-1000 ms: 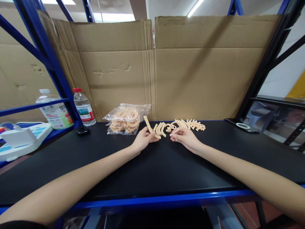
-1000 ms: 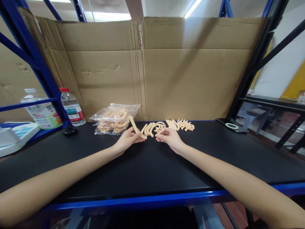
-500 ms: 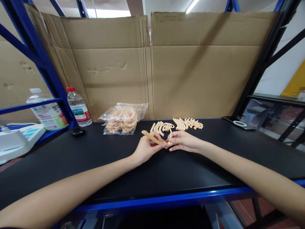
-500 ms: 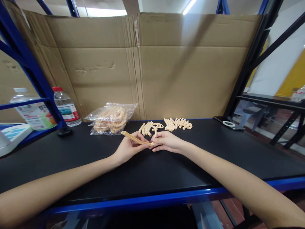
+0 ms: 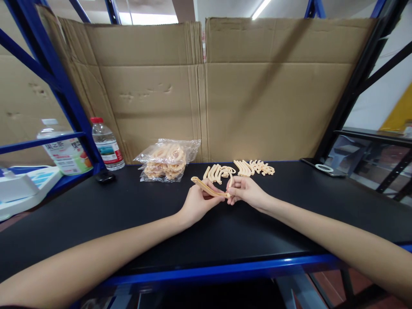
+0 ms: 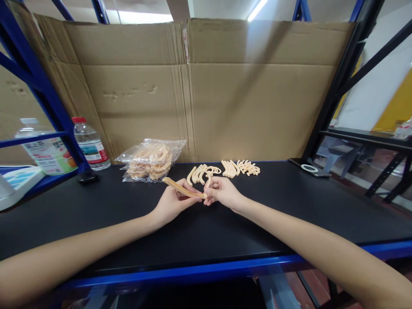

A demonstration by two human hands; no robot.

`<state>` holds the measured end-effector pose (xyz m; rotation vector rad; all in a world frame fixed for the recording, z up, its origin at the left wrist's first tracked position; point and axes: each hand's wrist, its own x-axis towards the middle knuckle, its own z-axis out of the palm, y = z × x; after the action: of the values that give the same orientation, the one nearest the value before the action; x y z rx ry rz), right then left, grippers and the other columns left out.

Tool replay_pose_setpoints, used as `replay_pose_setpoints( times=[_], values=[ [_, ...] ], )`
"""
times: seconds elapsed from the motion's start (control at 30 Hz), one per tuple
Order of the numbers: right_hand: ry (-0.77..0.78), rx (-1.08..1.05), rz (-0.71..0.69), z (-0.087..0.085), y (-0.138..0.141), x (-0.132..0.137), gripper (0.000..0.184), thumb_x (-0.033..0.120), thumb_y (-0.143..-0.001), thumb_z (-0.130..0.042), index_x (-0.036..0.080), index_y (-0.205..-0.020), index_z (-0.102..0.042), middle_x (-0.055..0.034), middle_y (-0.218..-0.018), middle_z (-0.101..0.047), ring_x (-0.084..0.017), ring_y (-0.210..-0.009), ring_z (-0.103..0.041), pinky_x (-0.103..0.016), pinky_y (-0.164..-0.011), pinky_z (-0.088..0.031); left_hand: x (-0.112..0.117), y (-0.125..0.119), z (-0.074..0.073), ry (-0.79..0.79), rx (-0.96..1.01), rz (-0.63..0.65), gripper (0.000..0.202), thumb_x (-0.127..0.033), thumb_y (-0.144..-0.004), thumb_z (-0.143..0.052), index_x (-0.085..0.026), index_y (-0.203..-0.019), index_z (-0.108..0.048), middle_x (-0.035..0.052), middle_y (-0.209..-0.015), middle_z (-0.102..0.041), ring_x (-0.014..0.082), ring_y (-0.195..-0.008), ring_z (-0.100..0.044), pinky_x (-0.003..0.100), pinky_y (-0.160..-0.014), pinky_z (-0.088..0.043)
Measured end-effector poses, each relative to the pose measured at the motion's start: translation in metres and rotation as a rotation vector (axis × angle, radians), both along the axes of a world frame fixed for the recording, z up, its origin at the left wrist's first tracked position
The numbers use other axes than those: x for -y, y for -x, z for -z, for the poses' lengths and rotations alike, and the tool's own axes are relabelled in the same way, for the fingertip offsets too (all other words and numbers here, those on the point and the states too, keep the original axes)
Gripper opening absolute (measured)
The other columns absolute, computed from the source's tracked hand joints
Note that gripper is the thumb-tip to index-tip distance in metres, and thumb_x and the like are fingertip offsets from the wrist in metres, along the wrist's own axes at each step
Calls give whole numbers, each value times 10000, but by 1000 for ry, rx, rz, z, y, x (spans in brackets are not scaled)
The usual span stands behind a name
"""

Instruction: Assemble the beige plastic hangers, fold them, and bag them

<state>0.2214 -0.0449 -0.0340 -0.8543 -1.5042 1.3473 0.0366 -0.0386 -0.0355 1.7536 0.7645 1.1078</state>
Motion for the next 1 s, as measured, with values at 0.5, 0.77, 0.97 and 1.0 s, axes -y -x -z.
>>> replay_pose_setpoints(
  times=[0.5, 0.77, 0.97, 1.0],
  values=[
    [-9, -54, 57, 1, 8, 7, 316, 390, -654, -771, 158, -694, -560, 33, -584, -536, -72, -472, -494, -198, -417, -452, 8, -6, -1, 288, 179, 12, 306, -213, -660, -771, -141, -825, -524, 1, -708, -650, 165, -739, -673, 305, -772, -542],
    [-155, -35, 94, -14, -23, -17, 368, 485, -758, -659, 172, -949, -626, -9, -700, -582, -117, -602, -544, -251, -524, -485, 5, -6, -5, 515, 285, 44, 279, -129, -673, -775, -69, -910, -642, 71, -789, -684, 143, -708, -678, 223, -749, -548],
    [-740, 736, 484, -8, -82, -55, 200, 354, -842, -557, 184, -860, -661, -69, -785, -640, -209, -744, -548, -378, -727, -459, 1, -4, -8, 608, 353, 53, 138, -60, -718, -718, -71, -837, -649, 71, -753, -681, 138, -691, -684, 180, -705, -551],
    [-831, 862, 473, -4, -87, -60, 190, 324, -855, -538, 181, -862, -663, -81, -822, -646, -225, -796, -545, -394, -769, -448, 0, -4, -8, 615, 358, 56, 133, -56, -722, -713, -72, -836, -647, 68, -745, -679, 139, -691, -685, 178, -703, -552]
  ],
)
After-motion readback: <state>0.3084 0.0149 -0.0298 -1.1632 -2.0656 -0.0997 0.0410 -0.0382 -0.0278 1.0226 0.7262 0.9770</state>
